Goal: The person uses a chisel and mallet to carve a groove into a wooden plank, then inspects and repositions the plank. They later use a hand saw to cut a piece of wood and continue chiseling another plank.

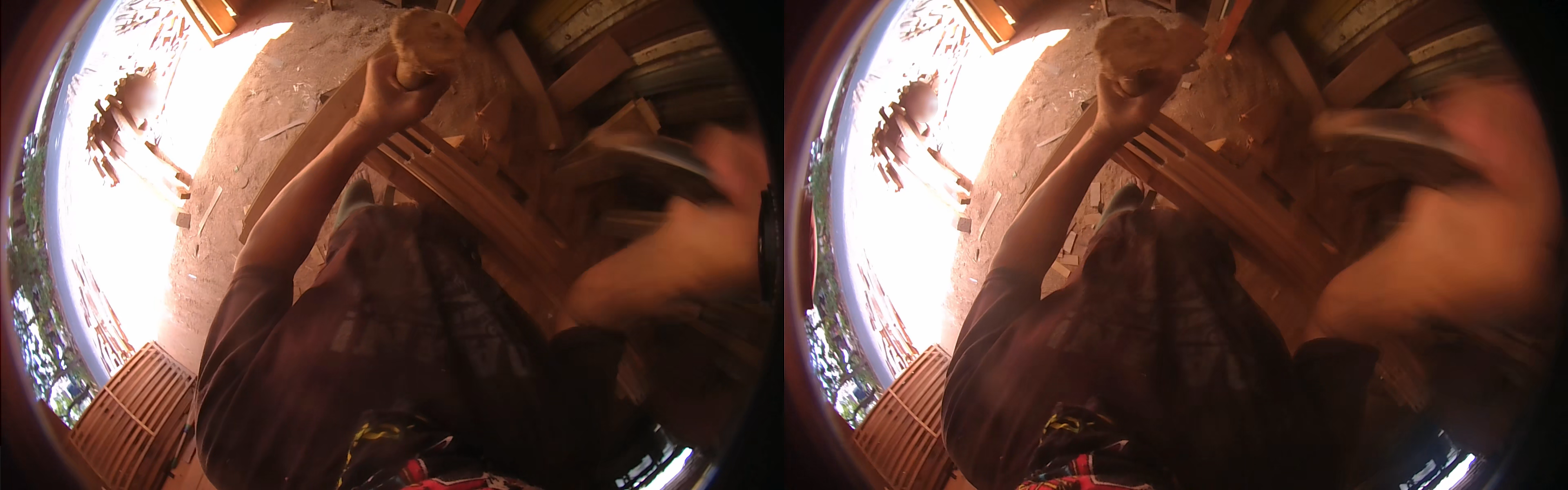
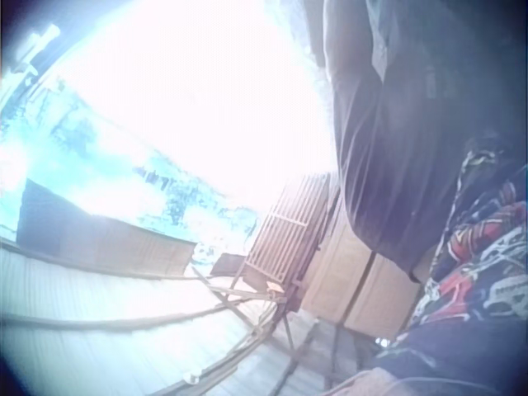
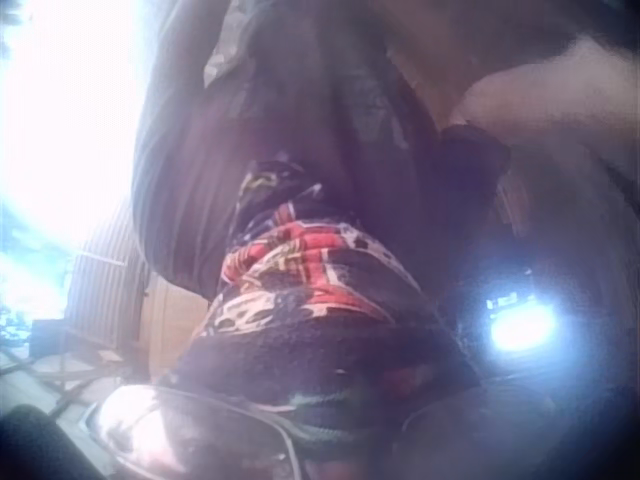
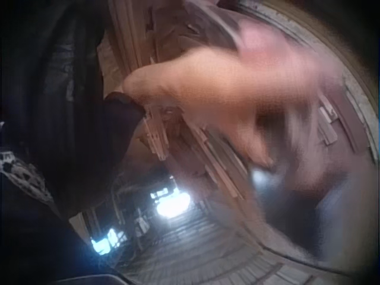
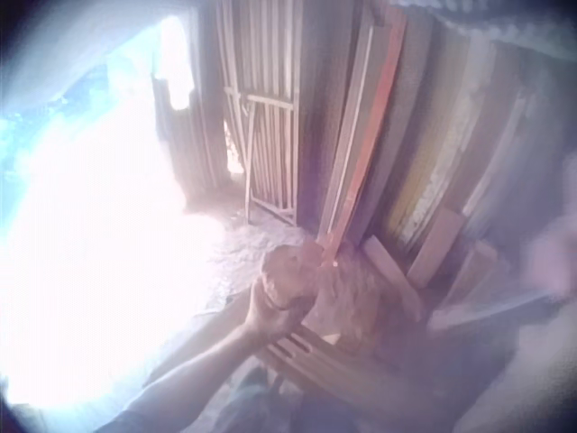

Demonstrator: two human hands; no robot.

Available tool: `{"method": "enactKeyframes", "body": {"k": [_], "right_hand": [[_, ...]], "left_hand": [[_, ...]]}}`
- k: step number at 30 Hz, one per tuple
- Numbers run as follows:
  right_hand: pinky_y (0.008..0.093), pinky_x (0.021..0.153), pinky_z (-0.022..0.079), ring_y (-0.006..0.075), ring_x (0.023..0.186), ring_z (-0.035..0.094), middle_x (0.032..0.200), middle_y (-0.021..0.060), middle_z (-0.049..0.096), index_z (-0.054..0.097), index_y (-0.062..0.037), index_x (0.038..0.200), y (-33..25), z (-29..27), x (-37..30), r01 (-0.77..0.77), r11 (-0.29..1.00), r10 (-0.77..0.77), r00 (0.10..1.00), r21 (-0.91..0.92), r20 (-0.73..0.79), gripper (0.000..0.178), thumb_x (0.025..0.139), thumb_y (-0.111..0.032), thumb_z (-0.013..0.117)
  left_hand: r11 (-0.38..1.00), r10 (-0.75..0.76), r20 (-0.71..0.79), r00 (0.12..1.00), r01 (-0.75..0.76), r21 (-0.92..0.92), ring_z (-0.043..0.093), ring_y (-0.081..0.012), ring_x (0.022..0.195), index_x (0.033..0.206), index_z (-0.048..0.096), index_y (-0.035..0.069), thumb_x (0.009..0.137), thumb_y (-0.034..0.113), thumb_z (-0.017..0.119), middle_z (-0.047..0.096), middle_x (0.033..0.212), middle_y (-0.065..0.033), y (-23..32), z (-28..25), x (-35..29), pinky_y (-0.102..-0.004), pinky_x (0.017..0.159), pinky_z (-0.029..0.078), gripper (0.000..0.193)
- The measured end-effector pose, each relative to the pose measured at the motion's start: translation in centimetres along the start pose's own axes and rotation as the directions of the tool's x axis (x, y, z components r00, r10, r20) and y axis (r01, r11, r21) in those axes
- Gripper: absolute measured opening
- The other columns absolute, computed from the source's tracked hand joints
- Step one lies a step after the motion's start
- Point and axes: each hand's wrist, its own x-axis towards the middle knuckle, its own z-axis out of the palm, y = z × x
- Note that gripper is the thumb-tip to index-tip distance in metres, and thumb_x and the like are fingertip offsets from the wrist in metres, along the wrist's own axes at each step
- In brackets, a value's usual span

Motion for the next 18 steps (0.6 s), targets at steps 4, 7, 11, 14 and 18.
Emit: {"method": "enactKeyframes", "body": {"k": [4, 7, 11, 14, 18], "right_hand": [[0.0372, 0.072, 0.061, 0.029, 0.078, 0.073, 0.086, 0.0143, 0.072, 0.074, 0.0026, 0.113, 0.4, 4.7, -7.8, 0.132, 0.907, 0.242, 0.612, -0.4, 0.753, 0.032, 0.091, -0.021, 0.078], [0.0395, 0.074, 0.06, 0.033, 0.079, 0.073, 0.084, 0.0155, 0.071, 0.072, 0.0022, 0.114, 1.4, 2.4, -6.7, -0.054, 0.902, 0.378, 0.575, -0.428, 0.726, 0.032, 0.089, -0.017, 0.078], [0.0323, 0.081, 0.062, 0.0128, 0.077, 0.071, 0.08, 0.0044, 0.072, 0.079, -0.0008, 0.104, -1.7, 1.5, -1.7, -0.012, 0.992, 0.078, 0.846, -0.128, 0.528, 0.022, 0.103, -0.019, 0.068], [0.0374, 0.079, 0.06, 0.0176, 0.078, 0.071, 0.076, 0.005, 0.068, 0.077, -0.0023, 0.106, -4.2, 2.8, -2.2, -0.337, 0.941, 0.321, 0.876, -0.02, 0.36, 0.016, 0.096, -0.015, 0.075], [0.0421, 0.086, 0.058, 0.0247, 0.091, 0.073, 0.104, 0.0122, 0.075, 0.066, 0.0052, 0.122, 1.2, 6.3, -8.5, 0.209, 0.946, 0.084, 0.583, -0.249, 0.808, 0.041, 0.09, -0.015, 0.083]], "left_hand": [[0.999, -0.023, 0.019, 1.0, 0.024, -0.049, 0.069, -0.008, 0.071, 0.091, 0.074, 0.002, 0.087, 0.015, 0.086, 0.074, 0.079, -0.0017, -0.4, 0.7, -0.7, -0.0283, 0.062, 0.057, 0.018], [0.999, -0.049, 0.019, 0.999, 0.049, 0.003, 0.068, -0.0073, 0.068, 0.086, 0.073, 0.003, 0.088, 0.02, 0.086, 0.072, 0.074, -0.0013, -0.3, 0.6, -1.0, -0.0287, 0.059, 0.055, 0.021], [0.995, -0.102, 0.035, 0.994, 0.101, 0.025, 0.066, -0.0063, 0.065, 0.085, 0.073, 0.003, 0.091, 0.023, 0.084, 0.072, 0.072, -0.0012, 0.4, -0.2, -1.3, -0.0288, 0.057, 0.053, 0.024], [0.997, -0.07, 0.025, 0.997, 0.069, 0.031, 0.065, -0.0063, 0.064, 0.085, 0.074, 0.003, 0.092, 0.024, 0.084, 0.071, 0.071, -0.0008, 0.9, -0.3, -1.4, -0.0293, 0.057, 0.053, 0.024], [0.987, -0.163, 0.071, 0.984, 0.161, 0.032, 0.065, -0.0062, 0.065, 0.087, 0.075, 0.004, 0.091, 0.025, 0.085, 0.071, 0.072, -0.0004, 0.7, 1.1, 0.8, -0.0296, 0.058, 0.054, 0.024]]}}
